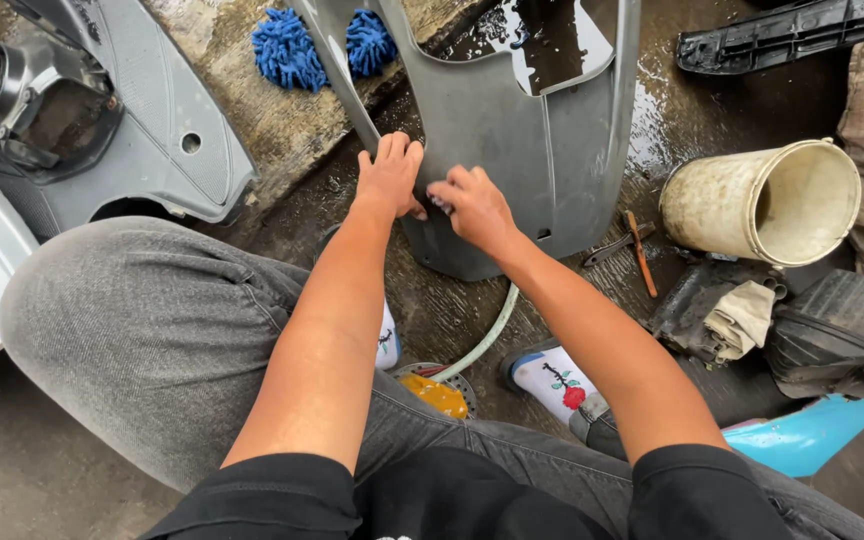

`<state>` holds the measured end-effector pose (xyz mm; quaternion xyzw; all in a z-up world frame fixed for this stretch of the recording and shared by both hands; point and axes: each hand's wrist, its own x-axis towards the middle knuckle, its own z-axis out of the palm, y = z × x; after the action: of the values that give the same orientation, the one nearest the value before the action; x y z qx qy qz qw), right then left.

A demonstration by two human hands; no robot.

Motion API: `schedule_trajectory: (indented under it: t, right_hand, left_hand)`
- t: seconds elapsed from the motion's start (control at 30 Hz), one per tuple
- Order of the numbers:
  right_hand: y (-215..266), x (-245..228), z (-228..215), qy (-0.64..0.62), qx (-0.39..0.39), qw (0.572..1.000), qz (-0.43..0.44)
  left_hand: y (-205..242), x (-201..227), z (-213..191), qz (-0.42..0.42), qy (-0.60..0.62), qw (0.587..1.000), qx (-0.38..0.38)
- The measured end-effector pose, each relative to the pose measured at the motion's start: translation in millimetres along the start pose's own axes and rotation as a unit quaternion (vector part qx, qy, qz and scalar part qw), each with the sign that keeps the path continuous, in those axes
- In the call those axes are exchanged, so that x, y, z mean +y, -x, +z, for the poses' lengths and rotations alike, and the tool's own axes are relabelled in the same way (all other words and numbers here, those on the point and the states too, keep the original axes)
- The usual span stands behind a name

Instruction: Cleaning motorcycle plastic body panels using a brush, water, and a cloth

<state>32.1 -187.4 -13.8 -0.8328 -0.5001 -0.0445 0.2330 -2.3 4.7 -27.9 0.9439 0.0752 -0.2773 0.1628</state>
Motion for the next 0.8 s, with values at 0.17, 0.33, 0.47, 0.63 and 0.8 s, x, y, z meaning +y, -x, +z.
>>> schedule_trajectory:
  t: [0.17,0.33,0.47,0.63,0.8]
  right_hand:
    - [-3.8,8.8,3.5,0.021,-0.013,0.999,-0.022]
    - [-15.7,15.1,6.4,0.024,0.014,1.000,0.006]
    - [5.1,6.8,0.0,0.023,0.007,1.000,-0.004]
    - [48.3,-0.6,1.6,0.002,-0.011,1.000,-0.009]
    - [90.5,-7.1,2.7,-0.016,-0.012,1.000,-0.016]
  left_hand:
    - [0.1,-1.7,0.3,0.001,0.009,1.000,0.003]
    - [9.2,1.9,-5.8,-0.001,0.020,1.000,-0.003]
    - [7.5,3.3,-8.8,-0.002,0.012,1.000,-0.007]
    - [8.9,6.6,-11.3,-0.006,0.006,1.000,-0.014]
    - [12.2,9.9,-19.4,-0.010,0.022,0.999,-0.038]
